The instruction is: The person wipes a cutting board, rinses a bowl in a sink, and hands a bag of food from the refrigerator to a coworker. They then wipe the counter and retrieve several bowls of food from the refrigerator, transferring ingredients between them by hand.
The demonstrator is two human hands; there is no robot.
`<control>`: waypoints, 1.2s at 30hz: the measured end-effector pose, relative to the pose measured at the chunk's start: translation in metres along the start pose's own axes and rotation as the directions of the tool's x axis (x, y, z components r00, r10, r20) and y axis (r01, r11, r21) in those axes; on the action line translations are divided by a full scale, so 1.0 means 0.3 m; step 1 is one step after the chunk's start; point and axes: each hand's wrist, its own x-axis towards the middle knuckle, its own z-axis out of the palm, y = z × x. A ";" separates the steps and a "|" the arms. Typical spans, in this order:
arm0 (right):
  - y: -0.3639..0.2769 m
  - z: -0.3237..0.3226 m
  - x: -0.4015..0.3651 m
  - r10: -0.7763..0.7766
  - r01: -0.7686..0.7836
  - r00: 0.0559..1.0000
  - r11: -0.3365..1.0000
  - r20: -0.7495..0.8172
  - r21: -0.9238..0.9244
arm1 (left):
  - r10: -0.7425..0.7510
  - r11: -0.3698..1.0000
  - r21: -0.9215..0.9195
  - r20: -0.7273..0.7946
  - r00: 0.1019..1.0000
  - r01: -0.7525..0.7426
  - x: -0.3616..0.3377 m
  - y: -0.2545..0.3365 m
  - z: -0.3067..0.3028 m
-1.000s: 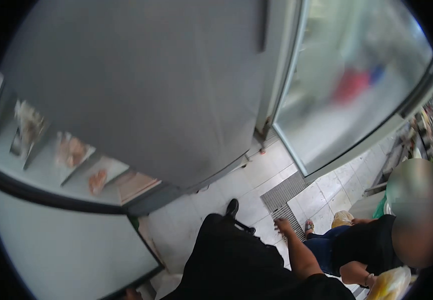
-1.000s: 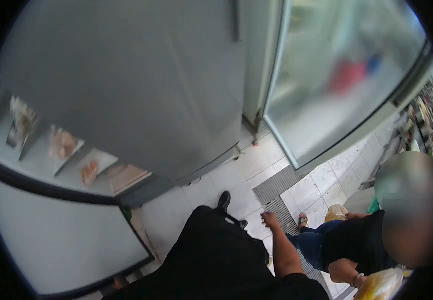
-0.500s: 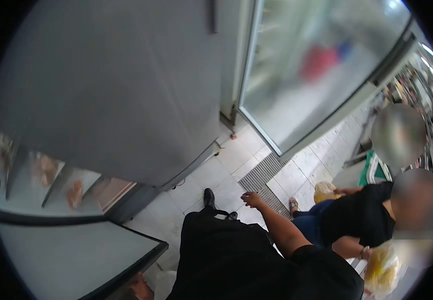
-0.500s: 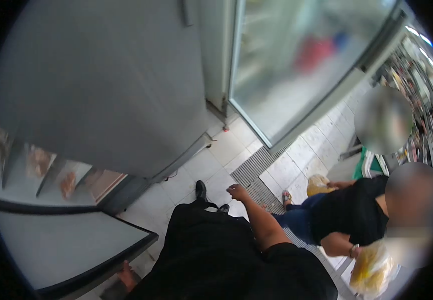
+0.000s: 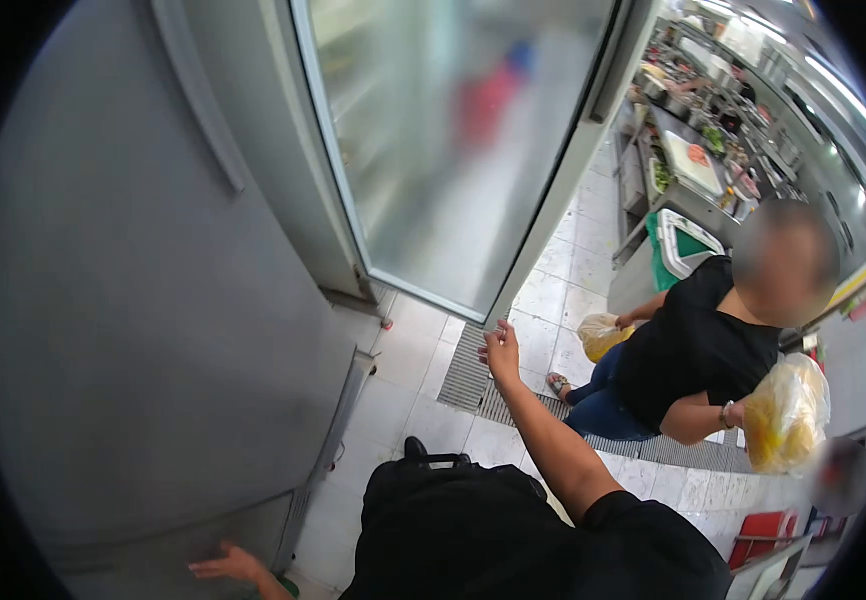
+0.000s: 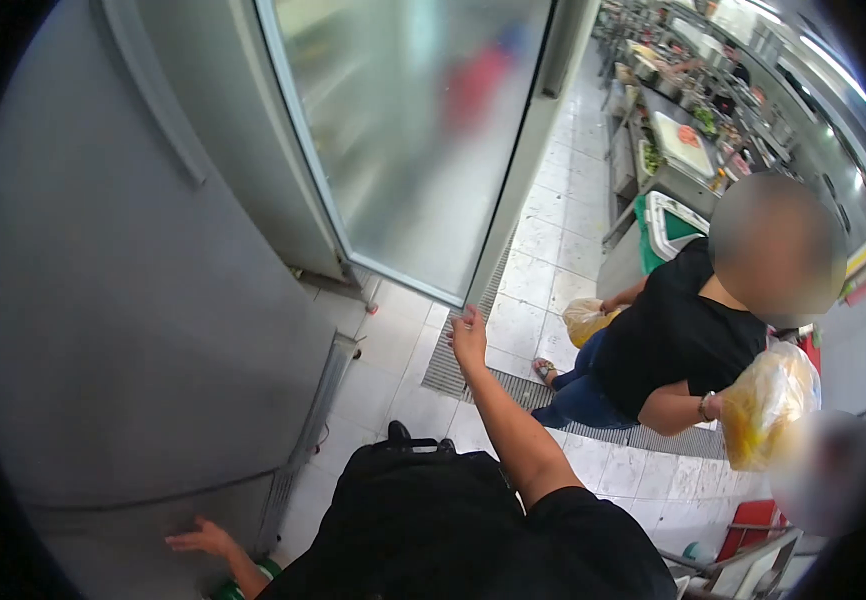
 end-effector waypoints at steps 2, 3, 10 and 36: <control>-0.147 0.016 0.041 -0.119 0.128 0.982 0.990 -0.146 0.055 | -0.004 0.993 0.115 -0.196 0.981 0.027 0.000 0.044 0.074; -0.219 0.028 0.056 -0.228 0.246 0.928 0.969 -0.295 0.023 | -0.007 0.994 0.109 -0.131 0.991 0.021 -0.023 0.081 0.056; -0.536 0.116 0.185 -0.490 0.526 0.683 0.845 -0.541 -0.102 | -0.296 0.951 0.271 0.937 0.185 0.149 -0.236 0.194 0.272; -0.138 -0.472 0.644 0.287 -0.286 0.958 0.951 -0.004 -0.116 | 0.978 0.208 -0.710 0.134 0.160 -0.673 -0.636 2.952 0.752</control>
